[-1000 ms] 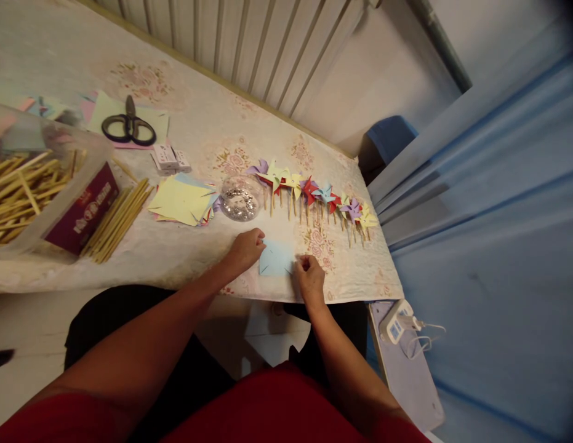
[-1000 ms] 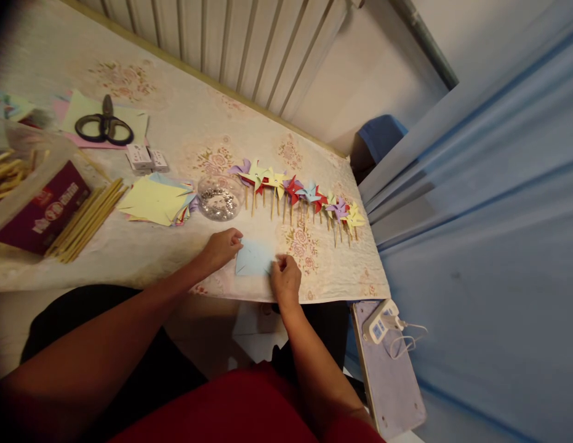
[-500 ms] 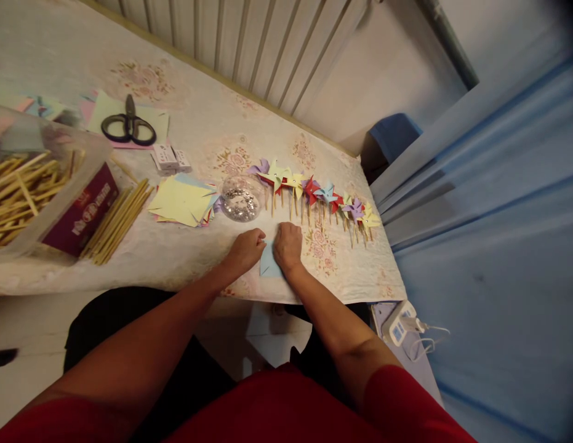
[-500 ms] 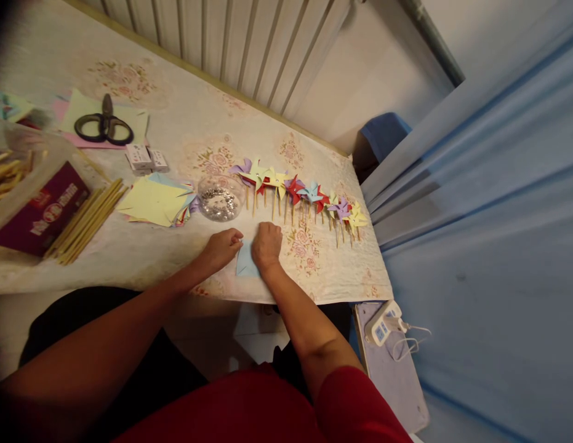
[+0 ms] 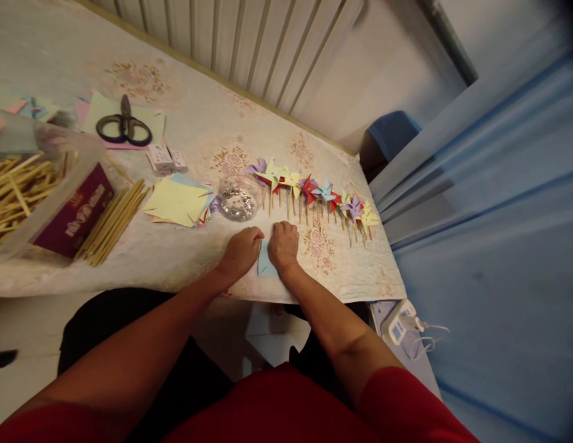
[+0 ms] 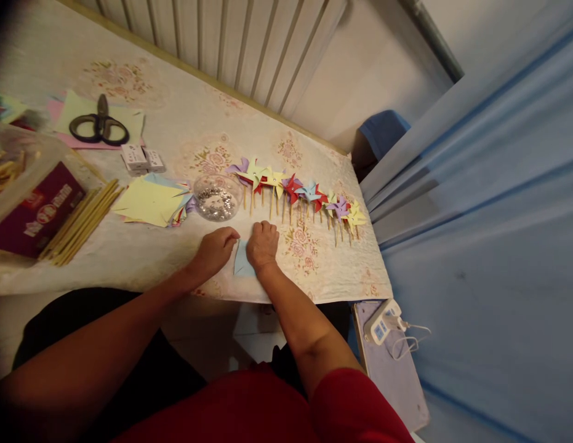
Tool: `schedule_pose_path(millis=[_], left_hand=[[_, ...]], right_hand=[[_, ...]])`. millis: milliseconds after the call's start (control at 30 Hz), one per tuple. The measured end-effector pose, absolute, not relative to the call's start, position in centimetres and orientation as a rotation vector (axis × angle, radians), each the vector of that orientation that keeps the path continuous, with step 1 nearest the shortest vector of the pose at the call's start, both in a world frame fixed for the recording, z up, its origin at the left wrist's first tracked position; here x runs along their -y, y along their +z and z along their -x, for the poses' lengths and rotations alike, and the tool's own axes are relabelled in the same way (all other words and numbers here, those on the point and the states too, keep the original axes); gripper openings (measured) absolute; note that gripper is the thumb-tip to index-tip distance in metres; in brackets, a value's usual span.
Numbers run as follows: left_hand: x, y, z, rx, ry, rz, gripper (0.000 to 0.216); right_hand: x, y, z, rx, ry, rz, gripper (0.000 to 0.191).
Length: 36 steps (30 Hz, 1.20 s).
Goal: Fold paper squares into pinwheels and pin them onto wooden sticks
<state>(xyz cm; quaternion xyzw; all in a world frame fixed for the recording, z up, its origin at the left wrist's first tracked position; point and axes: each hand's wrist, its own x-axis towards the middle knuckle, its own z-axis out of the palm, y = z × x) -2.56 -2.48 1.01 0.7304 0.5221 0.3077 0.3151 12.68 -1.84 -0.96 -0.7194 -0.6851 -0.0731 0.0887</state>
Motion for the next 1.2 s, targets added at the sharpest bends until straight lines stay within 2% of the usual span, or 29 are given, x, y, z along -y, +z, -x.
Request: schedule_pose_path(millis=[467, 1200], left_hand=[[3.18, 0.37, 2.51, -1.066, 0.483, -2.571, 0.024], [3.13, 0.20, 2.82, -1.091, 0.493, -2.521, 0.009]], right_hand=[[1.74, -1.06, -12.68, 2.045, -0.234, 2.167, 0.018], [1.87, -0.82, -12.68, 2.068, -0.260, 2.151, 0.017]])
